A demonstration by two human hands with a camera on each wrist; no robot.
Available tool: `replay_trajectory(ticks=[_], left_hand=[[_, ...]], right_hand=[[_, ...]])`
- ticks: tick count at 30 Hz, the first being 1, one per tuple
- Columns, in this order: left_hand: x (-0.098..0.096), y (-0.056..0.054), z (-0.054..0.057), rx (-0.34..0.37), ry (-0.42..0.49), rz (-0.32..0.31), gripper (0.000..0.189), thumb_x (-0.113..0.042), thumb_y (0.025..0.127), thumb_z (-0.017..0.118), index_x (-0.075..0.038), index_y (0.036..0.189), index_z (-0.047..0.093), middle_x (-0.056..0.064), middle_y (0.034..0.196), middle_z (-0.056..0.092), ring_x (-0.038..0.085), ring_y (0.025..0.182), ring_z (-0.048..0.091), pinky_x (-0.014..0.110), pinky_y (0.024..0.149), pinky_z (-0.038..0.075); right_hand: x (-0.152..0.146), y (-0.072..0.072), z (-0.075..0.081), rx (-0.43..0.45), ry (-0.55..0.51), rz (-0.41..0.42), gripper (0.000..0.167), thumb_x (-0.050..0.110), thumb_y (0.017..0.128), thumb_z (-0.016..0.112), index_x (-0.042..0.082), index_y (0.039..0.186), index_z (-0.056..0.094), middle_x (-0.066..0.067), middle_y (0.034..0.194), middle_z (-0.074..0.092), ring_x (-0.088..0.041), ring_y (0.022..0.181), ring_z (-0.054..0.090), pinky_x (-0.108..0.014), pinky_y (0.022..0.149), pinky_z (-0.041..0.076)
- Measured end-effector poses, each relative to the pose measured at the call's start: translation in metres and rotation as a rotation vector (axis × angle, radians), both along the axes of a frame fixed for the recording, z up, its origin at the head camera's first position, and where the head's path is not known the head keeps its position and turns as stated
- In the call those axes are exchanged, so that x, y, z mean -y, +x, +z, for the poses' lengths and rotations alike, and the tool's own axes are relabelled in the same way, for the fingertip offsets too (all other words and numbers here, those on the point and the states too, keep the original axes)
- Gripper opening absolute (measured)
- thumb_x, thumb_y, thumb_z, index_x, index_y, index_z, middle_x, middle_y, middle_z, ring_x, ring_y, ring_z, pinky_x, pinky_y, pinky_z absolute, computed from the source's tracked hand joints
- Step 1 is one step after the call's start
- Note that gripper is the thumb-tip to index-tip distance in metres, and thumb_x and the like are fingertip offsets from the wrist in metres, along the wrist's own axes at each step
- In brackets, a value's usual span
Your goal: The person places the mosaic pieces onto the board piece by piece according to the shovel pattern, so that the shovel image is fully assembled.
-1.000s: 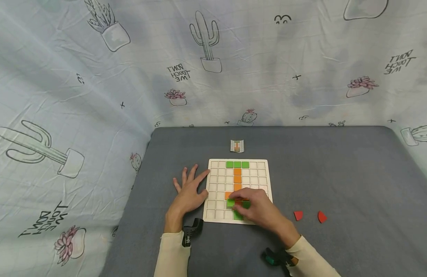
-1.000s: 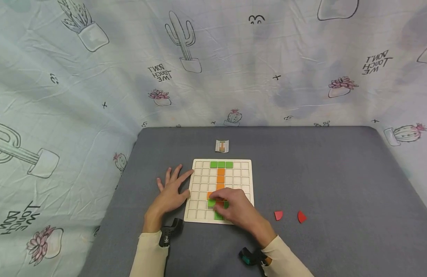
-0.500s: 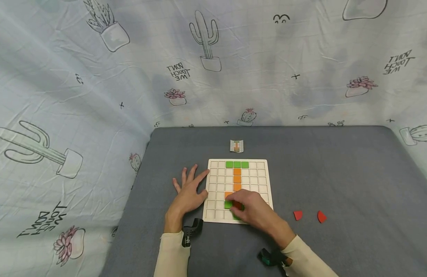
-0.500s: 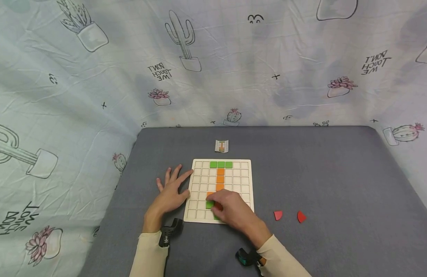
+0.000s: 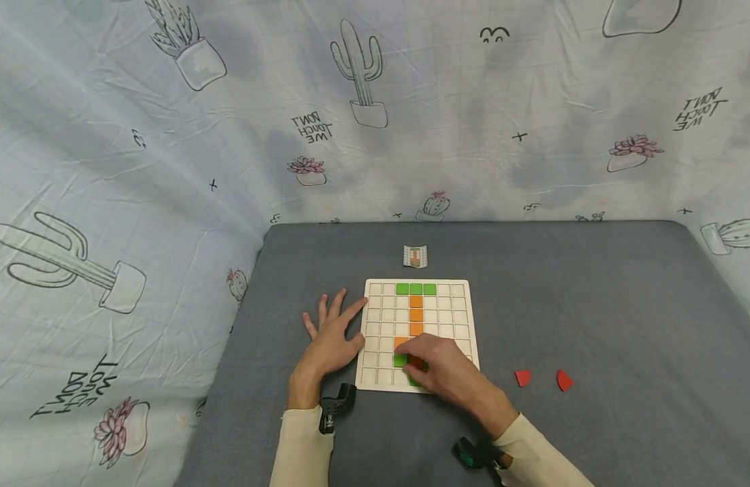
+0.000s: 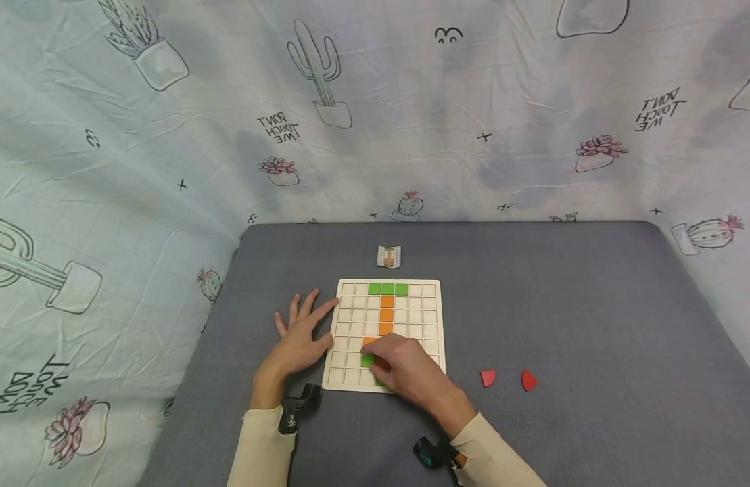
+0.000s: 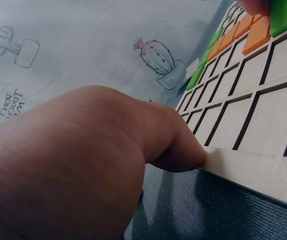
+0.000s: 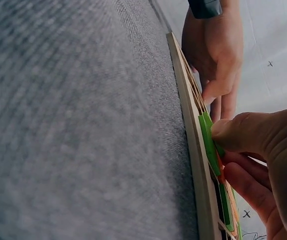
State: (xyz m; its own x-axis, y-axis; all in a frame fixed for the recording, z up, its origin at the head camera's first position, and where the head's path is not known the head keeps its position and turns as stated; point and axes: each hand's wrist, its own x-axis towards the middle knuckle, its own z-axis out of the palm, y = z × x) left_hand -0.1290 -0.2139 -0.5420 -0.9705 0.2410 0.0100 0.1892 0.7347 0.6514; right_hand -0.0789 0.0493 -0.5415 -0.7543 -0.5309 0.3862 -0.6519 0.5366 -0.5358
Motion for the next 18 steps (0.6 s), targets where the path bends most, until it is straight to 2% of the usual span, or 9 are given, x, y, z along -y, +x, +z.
replay_trajectory(ticks=[6, 10, 14, 16, 18], left_hand=[[-0.001, 0.0, 0.004, 0.018, -0.03, 0.004, 0.07, -0.016, 0.093, 0.063, -0.021, 0.163, 0.056, 0.022, 0.18, 0.024, 0.054, 0.168, -0.002, 0.085, 0.12, -0.017], [-0.001, 0.001, 0.005, 0.026, -0.031, 0.001, 0.071, -0.016, 0.093, 0.063, -0.023, 0.163, 0.055, 0.021, 0.181, 0.023, 0.053, 0.169, -0.003, 0.085, 0.12, -0.018], [0.001, -0.001, -0.004, -0.007, -0.001, -0.006, 0.071, -0.016, 0.091, 0.063, -0.022, 0.162, 0.056, 0.023, 0.18, 0.025, 0.055, 0.168, -0.002, 0.086, 0.118, -0.02], [0.002, -0.003, -0.01, -0.013, 0.0, -0.005, 0.071, -0.017, 0.092, 0.063, -0.023, 0.162, 0.056, 0.022, 0.18, 0.024, 0.053, 0.168, -0.003, 0.085, 0.118, -0.021], [0.003, -0.004, -0.012, -0.015, -0.002, -0.004, 0.072, -0.018, 0.092, 0.062, -0.025, 0.163, 0.055, 0.02, 0.181, 0.023, 0.052, 0.169, -0.004, 0.084, 0.119, -0.022]], right_hand=[[-0.001, 0.0, -0.001, -0.018, -0.047, 0.01, 0.03, 0.005, 0.087, 0.09, 0.012, 0.114, 0.081, 0.001, 0.104, 0.08, -0.011, 0.087, 0.068, -0.031, 0.079, 0.061], [-0.009, 0.001, 0.0, 0.0, -0.105, 0.008, 0.032, 0.005, 0.086, 0.091, 0.011, 0.116, 0.081, 0.0, 0.108, 0.082, -0.014, 0.092, 0.075, -0.033, 0.084, 0.065], [-0.025, 0.005, 0.002, 0.037, -0.155, -0.025, 0.034, 0.008, 0.086, 0.093, 0.013, 0.118, 0.083, 0.003, 0.113, 0.083, -0.013, 0.101, 0.079, -0.036, 0.089, 0.067], [-0.036, 0.008, 0.003, 0.045, -0.18, -0.048, 0.035, 0.009, 0.085, 0.094, 0.013, 0.117, 0.083, 0.004, 0.114, 0.083, -0.013, 0.103, 0.08, -0.028, 0.092, 0.065], [-0.049, 0.012, 0.002, 0.04, -0.187, -0.083, 0.035, 0.009, 0.083, 0.094, 0.014, 0.117, 0.084, 0.005, 0.113, 0.083, -0.012, 0.101, 0.08, -0.028, 0.089, 0.065]])
